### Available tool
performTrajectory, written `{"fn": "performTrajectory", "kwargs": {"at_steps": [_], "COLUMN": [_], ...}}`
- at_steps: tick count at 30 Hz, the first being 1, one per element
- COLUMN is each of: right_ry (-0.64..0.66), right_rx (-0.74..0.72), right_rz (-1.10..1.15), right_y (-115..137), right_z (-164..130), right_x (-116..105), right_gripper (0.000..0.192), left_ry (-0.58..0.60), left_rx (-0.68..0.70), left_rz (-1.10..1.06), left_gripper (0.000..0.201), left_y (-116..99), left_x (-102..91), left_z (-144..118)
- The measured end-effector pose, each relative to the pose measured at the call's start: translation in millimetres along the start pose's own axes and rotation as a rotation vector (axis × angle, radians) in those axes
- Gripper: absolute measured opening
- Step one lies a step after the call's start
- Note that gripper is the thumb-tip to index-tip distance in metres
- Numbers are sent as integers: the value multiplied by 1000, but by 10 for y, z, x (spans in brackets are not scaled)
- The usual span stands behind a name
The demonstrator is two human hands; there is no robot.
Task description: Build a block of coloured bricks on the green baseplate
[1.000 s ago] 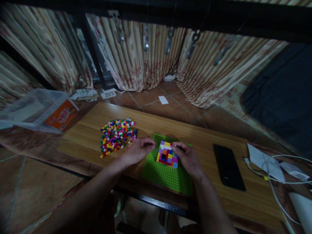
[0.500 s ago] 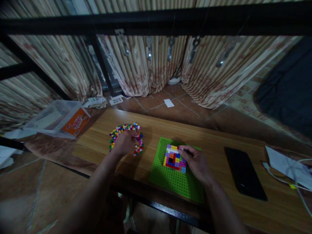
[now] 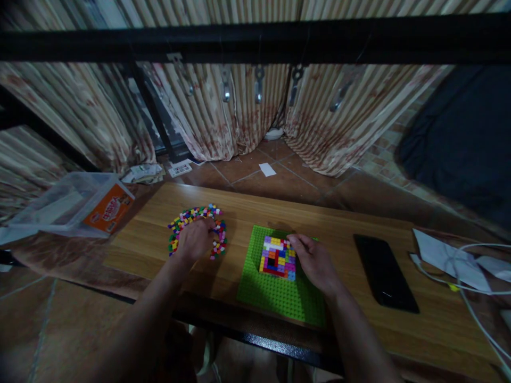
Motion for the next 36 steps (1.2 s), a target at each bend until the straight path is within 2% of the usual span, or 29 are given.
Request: {"fn": "performTrajectory", "kwargs": {"at_steps": [5,13,15,17,20,23,27,36], "right_ry": [-95,-135,-165,-206,-241,-199,-121,75], "right_rx": [-5,-47,-49,-54,-92,-178,-277,-402], "right_rz": [81,150,161,204,288,309,344,275], "right_y": [31,-1,-7,16,147,377,606,811], "right_z": [13,73,80,67,5,-88,-191,-309], "right_x": [-125,-195,-210,-222,-195,-89,59,238], "right_gripper": [40,42,40,38,33,25,18,25], "left_ry": [28,31,10,16,121,251,357,508], "left_rx": [13,-3,8,66,172,182,164,188], "left_rz": [0,-7,-138,-405,-877,-1153,-1335,-1505], "left_gripper": [23,22,21,18,17,20,22,30], "left_y": [-43,-16,-42,-161,-474,-754,-964,-1213], "left_x": [39,-5,-46,-60,-31,24,83,154], "left_z": [-3,9,6,-7,-69,-158,-250,-377]}}
Point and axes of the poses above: each hand's wrist, its own z-axis towards the middle knuckle, its own x-axis out of the palm, y = z × x, the point moved 10 cm from there along z, towards the middle knuckle, and after that the axes turned 2 degrees about z, right-handed, at the moved point
